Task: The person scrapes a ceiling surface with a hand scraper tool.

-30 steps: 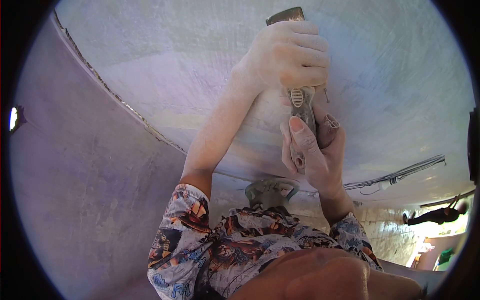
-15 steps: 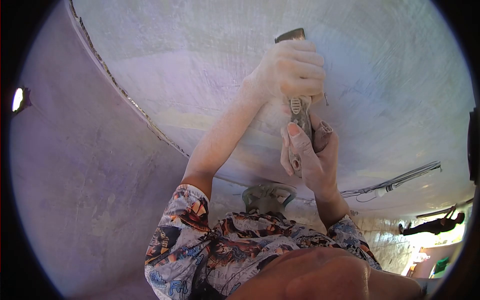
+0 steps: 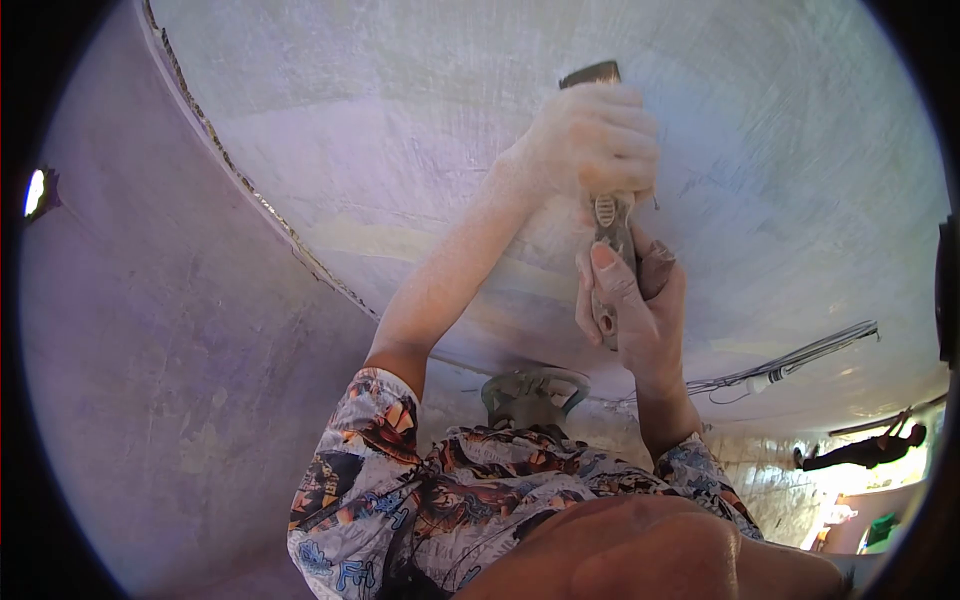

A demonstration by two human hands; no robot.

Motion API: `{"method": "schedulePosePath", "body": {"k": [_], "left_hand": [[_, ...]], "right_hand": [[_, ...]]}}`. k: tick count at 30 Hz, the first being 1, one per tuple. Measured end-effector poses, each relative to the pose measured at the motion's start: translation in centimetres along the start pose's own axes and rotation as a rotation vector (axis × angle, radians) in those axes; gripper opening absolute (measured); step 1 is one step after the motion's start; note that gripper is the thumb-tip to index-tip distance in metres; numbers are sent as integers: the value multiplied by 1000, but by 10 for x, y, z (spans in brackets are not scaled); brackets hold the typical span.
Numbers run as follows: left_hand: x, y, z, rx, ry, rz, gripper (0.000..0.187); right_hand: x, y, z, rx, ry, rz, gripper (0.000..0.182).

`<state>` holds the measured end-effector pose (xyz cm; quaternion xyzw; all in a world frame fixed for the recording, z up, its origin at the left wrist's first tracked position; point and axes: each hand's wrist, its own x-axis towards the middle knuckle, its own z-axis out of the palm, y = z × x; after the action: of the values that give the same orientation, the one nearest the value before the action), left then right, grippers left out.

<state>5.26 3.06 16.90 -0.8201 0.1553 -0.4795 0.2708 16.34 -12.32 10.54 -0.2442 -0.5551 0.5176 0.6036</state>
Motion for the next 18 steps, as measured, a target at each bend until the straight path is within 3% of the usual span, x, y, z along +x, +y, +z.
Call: {"method": "schedulePosePath", "body": {"k": [3,18], "left_hand": [[10,6,8,-78,117,-46,30],[7,-10,8,-88,153,51,24]], "right_hand": [[-1,-5,-3,1,2,-8,38],[0,-19,13,-13,106,51,37]]}}
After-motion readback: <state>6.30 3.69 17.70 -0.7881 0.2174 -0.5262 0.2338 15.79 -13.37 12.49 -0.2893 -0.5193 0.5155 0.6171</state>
